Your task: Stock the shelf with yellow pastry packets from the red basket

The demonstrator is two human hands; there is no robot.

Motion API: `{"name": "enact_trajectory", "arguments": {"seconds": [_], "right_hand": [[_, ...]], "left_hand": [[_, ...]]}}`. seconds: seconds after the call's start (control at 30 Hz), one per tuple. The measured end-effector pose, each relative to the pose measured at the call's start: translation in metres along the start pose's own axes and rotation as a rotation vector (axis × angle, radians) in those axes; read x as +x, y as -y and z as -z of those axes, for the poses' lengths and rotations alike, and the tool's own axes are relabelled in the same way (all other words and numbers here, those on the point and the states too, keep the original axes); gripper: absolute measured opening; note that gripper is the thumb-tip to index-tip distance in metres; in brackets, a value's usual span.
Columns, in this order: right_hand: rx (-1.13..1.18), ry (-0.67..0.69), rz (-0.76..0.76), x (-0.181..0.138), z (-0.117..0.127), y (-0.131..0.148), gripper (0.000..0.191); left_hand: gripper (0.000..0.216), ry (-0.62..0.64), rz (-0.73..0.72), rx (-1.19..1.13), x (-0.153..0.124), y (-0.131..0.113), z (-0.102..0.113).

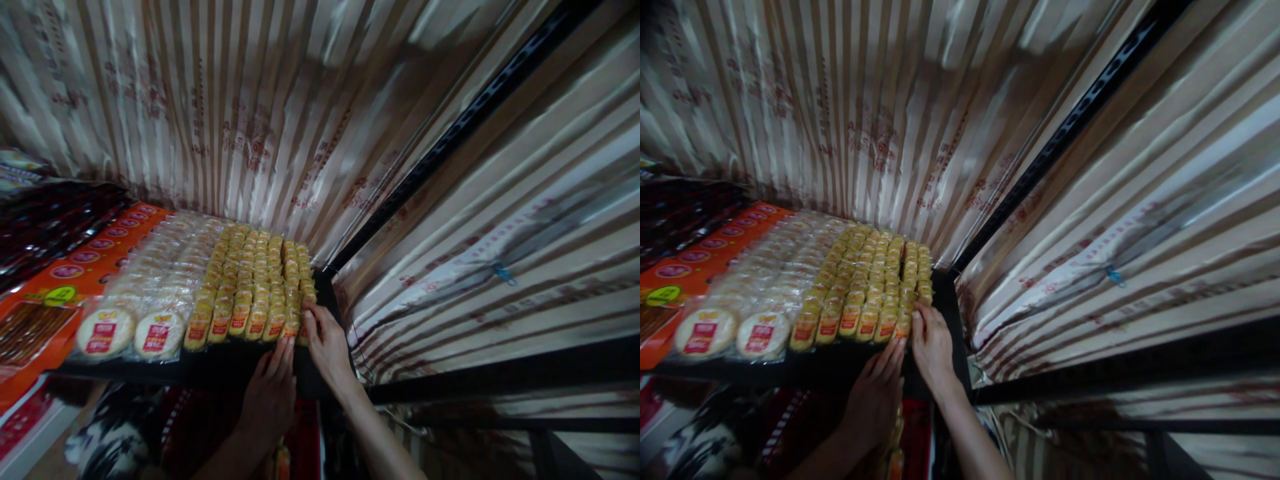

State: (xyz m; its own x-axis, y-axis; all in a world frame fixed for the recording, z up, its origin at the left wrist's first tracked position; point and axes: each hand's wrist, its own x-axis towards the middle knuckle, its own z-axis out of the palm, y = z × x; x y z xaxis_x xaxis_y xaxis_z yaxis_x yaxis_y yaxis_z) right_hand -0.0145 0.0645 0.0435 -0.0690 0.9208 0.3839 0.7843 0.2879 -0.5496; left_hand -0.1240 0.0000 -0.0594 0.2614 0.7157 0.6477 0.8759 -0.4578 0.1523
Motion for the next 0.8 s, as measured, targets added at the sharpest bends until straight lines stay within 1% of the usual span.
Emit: {"name": "enact_trajectory", "arguments": {"seconds": [0.1,0.2,0.3,0.4,0.5,0.67,0.73,0.8], "right_hand": [[-0.079,0.050,-0.029,0.012,0.002,-0.002,0.036],[-0.065,0.118,-0.052,0.020,0.002,-0.005,0.040],[-0.056,0.182,-0.110,0.028,0.002,-0.006,0.043],[-0.082,0.258,-0.162,0.037,0.003,-0.002,0.043],[-0.090,0.327,-0.159,0.046,0.003,0.006,0.041],[-0.086,0.351,-0.175,0.053,-0.002,0.014,0.041],[-0.056,0.351,-0.191,0.053,-0.003,0.013,0.041],[-0.026,0.321,-0.213,0.053,-0.004,0.009,0.043]], "left_hand": [[0.045,0.027,0.000,-0.001,0.000,0.000,0.000],[0.046,0.044,0.007,-0.008,-0.001,0.000,-0.002],[0.044,0.039,0.016,-0.016,0.000,-0.001,-0.002],[0.043,0.027,0.033,-0.029,0.001,-0.001,0.000],[0.044,0.029,0.038,-0.046,0.003,-0.001,0.003],[0.044,0.025,0.042,-0.044,0.003,-0.002,0.003],[0.044,0.025,0.050,-0.045,0.003,-0.002,0.001],[0.045,0.029,0.055,-0.042,0.003,-0.002,0.000]]}}
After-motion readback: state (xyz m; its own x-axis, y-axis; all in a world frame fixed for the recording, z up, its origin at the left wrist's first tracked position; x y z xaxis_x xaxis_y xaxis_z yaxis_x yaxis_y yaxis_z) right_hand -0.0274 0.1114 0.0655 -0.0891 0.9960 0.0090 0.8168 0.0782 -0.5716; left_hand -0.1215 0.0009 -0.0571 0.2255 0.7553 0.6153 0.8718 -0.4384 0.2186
